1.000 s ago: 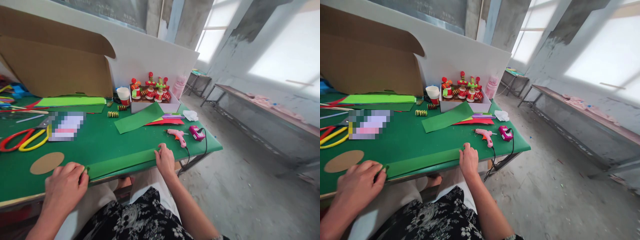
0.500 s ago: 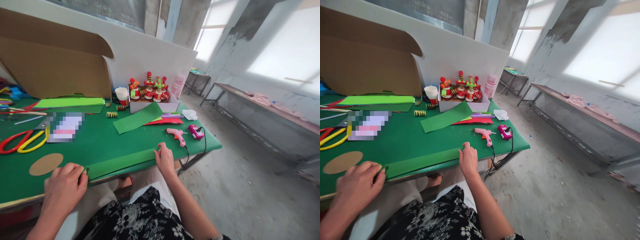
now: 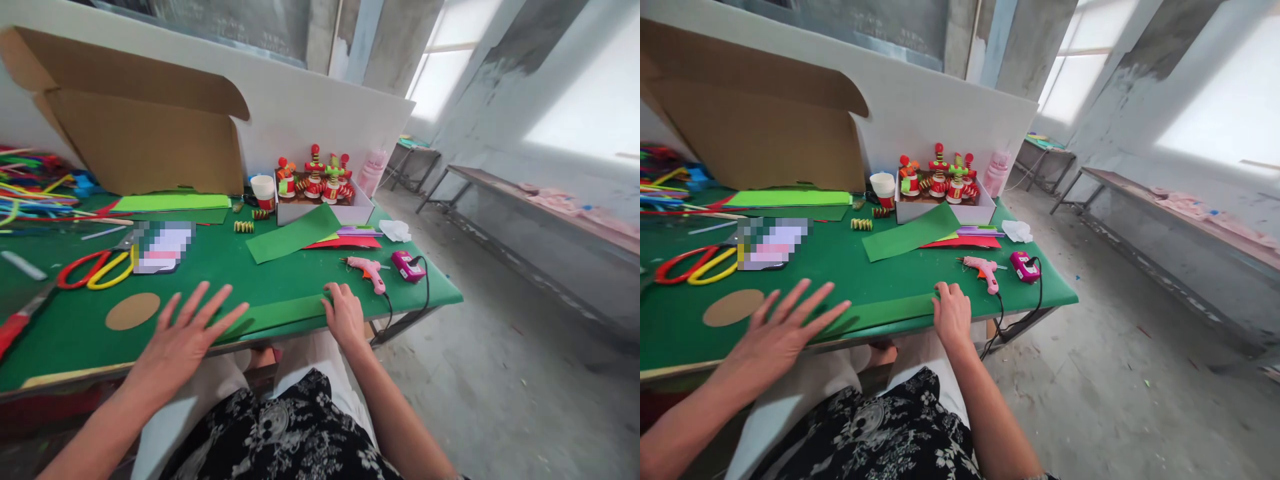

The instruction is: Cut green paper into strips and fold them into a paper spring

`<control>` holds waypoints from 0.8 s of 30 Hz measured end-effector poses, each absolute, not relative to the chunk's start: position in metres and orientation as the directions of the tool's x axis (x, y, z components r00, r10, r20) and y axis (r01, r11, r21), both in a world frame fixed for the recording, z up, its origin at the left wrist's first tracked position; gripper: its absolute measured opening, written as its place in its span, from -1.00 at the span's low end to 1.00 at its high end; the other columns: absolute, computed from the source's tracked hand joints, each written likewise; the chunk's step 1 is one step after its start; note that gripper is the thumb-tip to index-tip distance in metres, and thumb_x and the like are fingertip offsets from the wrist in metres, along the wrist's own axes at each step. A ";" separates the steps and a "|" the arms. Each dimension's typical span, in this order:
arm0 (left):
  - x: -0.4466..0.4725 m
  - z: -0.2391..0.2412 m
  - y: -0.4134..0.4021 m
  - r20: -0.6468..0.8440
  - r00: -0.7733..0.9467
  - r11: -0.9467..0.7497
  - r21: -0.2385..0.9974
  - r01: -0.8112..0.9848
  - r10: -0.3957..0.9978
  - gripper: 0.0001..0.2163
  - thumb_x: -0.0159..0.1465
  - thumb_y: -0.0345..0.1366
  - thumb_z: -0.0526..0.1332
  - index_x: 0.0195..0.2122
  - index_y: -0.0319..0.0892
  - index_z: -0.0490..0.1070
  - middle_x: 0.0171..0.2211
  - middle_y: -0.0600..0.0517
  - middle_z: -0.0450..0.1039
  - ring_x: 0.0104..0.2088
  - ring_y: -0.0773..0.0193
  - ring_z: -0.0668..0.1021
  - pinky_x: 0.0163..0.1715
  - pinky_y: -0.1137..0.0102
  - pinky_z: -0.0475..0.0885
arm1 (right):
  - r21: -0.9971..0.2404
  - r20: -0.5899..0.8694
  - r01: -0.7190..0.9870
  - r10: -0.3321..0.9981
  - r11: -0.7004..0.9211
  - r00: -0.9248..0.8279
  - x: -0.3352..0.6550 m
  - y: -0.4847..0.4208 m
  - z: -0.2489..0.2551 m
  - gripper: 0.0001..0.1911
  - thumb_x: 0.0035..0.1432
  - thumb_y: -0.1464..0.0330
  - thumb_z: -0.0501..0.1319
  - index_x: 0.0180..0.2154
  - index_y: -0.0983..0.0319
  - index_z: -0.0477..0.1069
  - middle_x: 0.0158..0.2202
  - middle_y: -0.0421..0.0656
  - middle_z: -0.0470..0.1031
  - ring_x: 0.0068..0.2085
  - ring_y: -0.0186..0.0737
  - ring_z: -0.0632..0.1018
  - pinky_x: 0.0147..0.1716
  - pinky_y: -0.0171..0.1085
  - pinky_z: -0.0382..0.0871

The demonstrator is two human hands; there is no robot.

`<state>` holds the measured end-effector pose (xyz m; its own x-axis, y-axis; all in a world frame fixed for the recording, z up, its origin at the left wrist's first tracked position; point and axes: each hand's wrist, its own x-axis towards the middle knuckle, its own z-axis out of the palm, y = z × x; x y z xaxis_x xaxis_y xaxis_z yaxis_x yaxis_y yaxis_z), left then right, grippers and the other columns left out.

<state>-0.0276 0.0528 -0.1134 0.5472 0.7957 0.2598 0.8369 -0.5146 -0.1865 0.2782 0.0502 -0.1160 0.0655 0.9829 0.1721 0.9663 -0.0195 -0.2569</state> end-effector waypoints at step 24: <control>-0.024 -0.126 0.077 0.085 0.819 -0.800 -0.177 0.573 0.567 -0.34 0.30 -0.25 0.23 0.29 0.47 -0.05 0.34 0.16 0.18 0.35 0.10 0.20 0.27 -0.02 0.05 | 0.108 0.117 0.550 0.539 0.828 -0.834 0.286 0.075 -0.095 -0.29 0.19 0.55 0.22 0.24 -0.19 0.21 0.33 -0.28 0.23 0.35 -0.02 0.19 0.30 0.20 0.04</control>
